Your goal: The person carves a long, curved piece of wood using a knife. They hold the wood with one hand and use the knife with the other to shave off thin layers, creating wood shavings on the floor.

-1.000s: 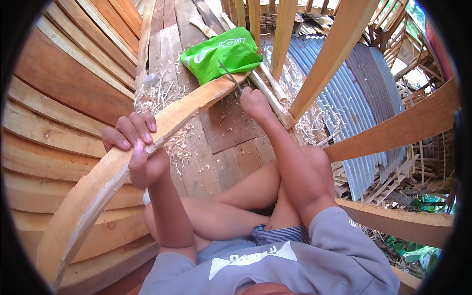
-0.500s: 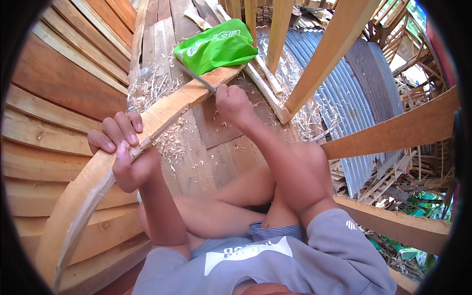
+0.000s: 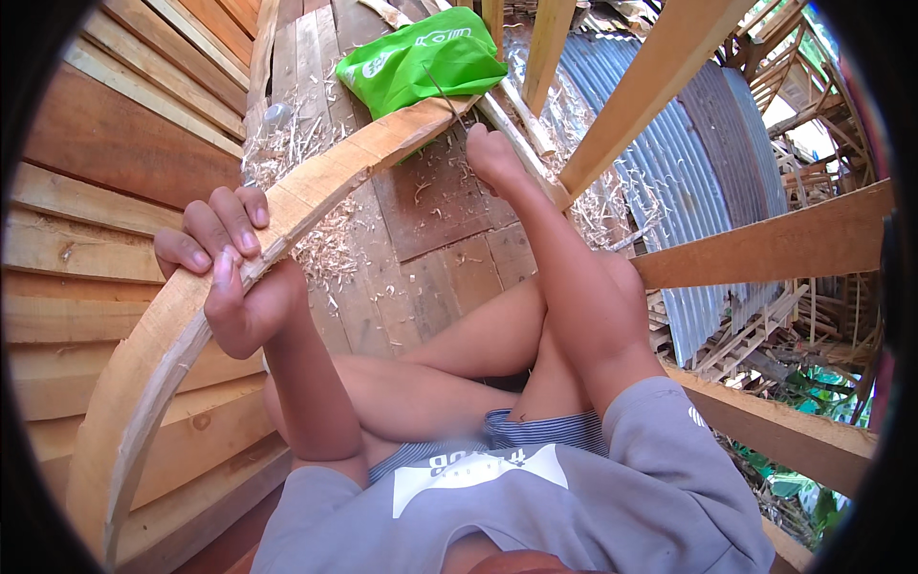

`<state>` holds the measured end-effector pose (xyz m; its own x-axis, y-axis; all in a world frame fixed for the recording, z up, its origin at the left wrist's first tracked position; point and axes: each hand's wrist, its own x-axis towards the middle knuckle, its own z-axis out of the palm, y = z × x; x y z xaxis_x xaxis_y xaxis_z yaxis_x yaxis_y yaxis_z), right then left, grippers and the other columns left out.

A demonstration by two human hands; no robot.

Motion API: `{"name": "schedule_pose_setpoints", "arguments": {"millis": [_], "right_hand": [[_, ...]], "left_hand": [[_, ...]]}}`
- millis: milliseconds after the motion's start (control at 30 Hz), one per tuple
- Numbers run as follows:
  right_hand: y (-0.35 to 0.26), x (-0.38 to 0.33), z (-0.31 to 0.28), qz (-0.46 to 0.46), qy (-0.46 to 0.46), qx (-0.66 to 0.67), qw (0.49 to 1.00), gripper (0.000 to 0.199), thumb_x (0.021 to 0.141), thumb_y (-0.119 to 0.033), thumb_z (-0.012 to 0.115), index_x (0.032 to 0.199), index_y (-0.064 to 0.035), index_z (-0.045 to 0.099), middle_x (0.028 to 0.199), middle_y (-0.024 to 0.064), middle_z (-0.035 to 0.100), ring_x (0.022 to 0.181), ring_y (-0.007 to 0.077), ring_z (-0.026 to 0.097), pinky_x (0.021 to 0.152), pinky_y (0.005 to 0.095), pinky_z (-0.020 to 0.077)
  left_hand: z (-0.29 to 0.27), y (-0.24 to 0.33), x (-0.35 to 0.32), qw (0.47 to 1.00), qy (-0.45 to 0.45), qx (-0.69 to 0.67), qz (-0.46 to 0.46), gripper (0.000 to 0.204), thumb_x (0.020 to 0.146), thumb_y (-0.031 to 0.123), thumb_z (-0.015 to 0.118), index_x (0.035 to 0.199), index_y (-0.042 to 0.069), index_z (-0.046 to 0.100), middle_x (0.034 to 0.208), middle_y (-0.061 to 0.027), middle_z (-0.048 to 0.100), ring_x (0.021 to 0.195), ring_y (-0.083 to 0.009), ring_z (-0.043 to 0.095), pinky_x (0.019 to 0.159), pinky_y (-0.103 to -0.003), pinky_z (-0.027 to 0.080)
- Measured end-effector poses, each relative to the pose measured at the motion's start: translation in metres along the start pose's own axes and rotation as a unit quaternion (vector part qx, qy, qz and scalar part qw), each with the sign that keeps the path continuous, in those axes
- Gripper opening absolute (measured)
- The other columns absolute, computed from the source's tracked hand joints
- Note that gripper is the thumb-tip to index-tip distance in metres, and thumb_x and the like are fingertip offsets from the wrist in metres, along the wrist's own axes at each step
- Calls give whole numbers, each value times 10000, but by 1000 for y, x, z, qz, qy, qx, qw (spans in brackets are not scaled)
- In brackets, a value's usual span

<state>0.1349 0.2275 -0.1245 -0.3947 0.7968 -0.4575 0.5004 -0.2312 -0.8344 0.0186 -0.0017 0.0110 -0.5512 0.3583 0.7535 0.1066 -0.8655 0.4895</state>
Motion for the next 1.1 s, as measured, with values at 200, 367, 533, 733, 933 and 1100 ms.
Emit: {"name": "schedule_pose_setpoints", "arguments": {"millis": [200,367,533,733,933,1100], "right_hand": [[1,-9,41,-252,44,-34,966,532,926,-344,338,661,69,544,617,196,573,577,287,538,605,426,428],[-4,-1,27,-183,-17,-21,983,494,926,-325,344,686,40,573,690,220,607,660,320,583,670,452,459],[-11,-44,40,-236,76,-163,955,476,942,-336,331,872,30,628,1035,342,604,970,453,599,863,531,464],[-14,-18,9,-54,38,-43,997,566,939,-345,303,1003,99,648,1081,408,586,1086,495,570,955,512,434],[-16,-35,28,-178,26,-75,981,555,926,-344,328,859,118,628,986,381,615,969,518,581,902,532,429],[-15,-38,28,-142,51,-50,987,561,930,-346,305,902,110,630,1050,385,597,1081,525,545,980,505,413]], "left_hand": [[-2,1,-3,1000,1,-13,0,200,702,65,515,864,136,422,704,-26,424,681,-135,451,733,-329,391],[-4,0,0,1000,-21,-9,-1,205,702,52,510,869,136,425,707,-27,429,685,-138,458,731,-325,394],[1,2,-2,1000,24,5,6,190,681,58,497,836,140,423,686,-13,398,670,-134,425,724,-324,383],[-1,1,-1,1000,6,-4,8,213,692,46,508,865,133,419,700,-24,428,672,-128,448,724,-321,396],[0,-1,-1,1000,5,-7,12,206,697,53,507,862,132,412,702,-26,434,677,-128,449,721,-322,395],[0,3,-3,1000,9,1,7,209,702,47,512,865,129,411,706,-30,436,679,-133,454,719,-327,396]]}}
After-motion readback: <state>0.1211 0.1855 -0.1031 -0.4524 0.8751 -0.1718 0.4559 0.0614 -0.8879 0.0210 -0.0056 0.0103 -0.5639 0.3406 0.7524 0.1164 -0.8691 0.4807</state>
